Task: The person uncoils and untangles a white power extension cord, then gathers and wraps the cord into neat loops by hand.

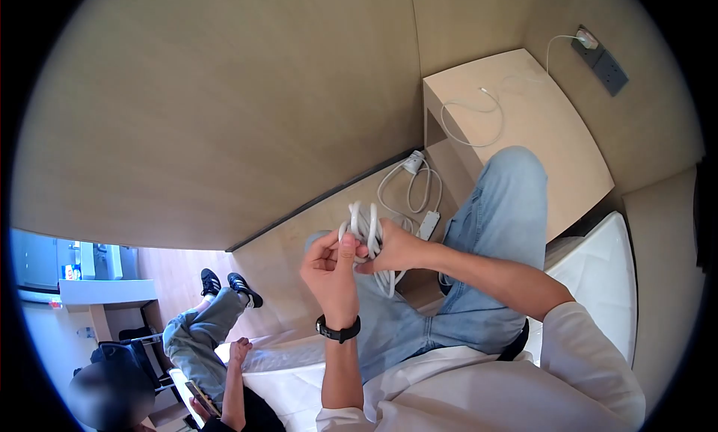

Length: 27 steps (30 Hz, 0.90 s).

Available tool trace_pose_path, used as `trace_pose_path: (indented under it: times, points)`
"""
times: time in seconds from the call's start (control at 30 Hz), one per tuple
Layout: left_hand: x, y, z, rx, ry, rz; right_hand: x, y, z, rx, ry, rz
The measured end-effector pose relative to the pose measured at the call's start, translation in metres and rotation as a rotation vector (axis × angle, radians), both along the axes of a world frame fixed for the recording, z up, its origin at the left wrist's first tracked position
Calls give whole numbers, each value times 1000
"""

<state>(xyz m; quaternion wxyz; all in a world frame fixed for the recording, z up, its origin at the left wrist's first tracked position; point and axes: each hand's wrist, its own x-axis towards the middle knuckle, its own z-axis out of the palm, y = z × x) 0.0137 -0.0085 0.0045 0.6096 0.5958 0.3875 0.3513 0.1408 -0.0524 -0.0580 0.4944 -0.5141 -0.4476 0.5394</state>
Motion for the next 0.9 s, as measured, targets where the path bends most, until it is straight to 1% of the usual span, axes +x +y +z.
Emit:
trace_pose_path:
  times: [0.03, 0.07, 0.1, 0.13, 0.17, 0.2, 0.23, 0.3, 0.33, 0.37, 0.4, 0.43, 0.47, 0.5, 0.53, 0.57, 0.6, 0.73, 0.8, 0.83, 0.9]
  points:
    - [2, -1, 0, 0, 1, 1, 0, 1, 1, 87, 19, -143]
    - [5, -2, -2, 33, -130, -3, 0, 2, 1, 170, 38, -287]
    - [8, -3, -3, 64, -262, -7, 3, 2, 1, 167, 37, -289]
    - [10, -5, -7, 60, -264, -8, 10, 2, 1, 62, 247, -328]
    - [9, -6, -12, 213, -129, -78, 16, 3, 2, -41, 458, -364]
    - [9, -7, -20, 367, 7, -145, 23, 2, 8, -37, 591, -326]
    - [9, -7, -35, 368, 8, -144, 24, 0, 8, -36, 591, -325]
    - [9, -6, -71, 87, 126, -437, 25, -1, 5, 62, 788, -368]
    - [12, -6, -78, 88, 126, -434, 24, -1, 2, 105, 765, -338]
    - [14, -9, -85, 141, 164, -407, 24, -1, 0, 105, 764, -338]
    - [14, -11, -89, 190, 203, -381, 24, -2, -1, 92, 707, -313]
    - [15, -14, -89, 183, 201, -382, 22, -3, 2, 75, 649, -287]
    - [16, -17, -89, 161, 273, -380, 19, -3, 6, 32, 589, -301]
    - [15, -18, -89, 140, 345, -373, 18, -3, 13, 26, 584, -290]
    - [14, -18, -91, 135, 342, -359, 19, -3, 20, -1, 511, -225]
    - [11, -17, -93, 114, 274, -364, 19, -2, 23, -27, 439, -160]
    - [8, -16, -94, 93, 208, -372, 19, -1, 20, -20, 441, -120]
    - [0, -14, -86, 54, 193, -340, 16, 1, 18, -11, 470, -106]
    - [-4, -11, -89, 23, 87, -321, 16, 0, 29, -43, 520, -59]
    - [-5, -9, -83, 23, 86, -316, 16, 2, 25, -44, 519, -54]
    - [-10, -4, -66, -198, -79, -177, 15, 6, 11, 211, 348, -9]
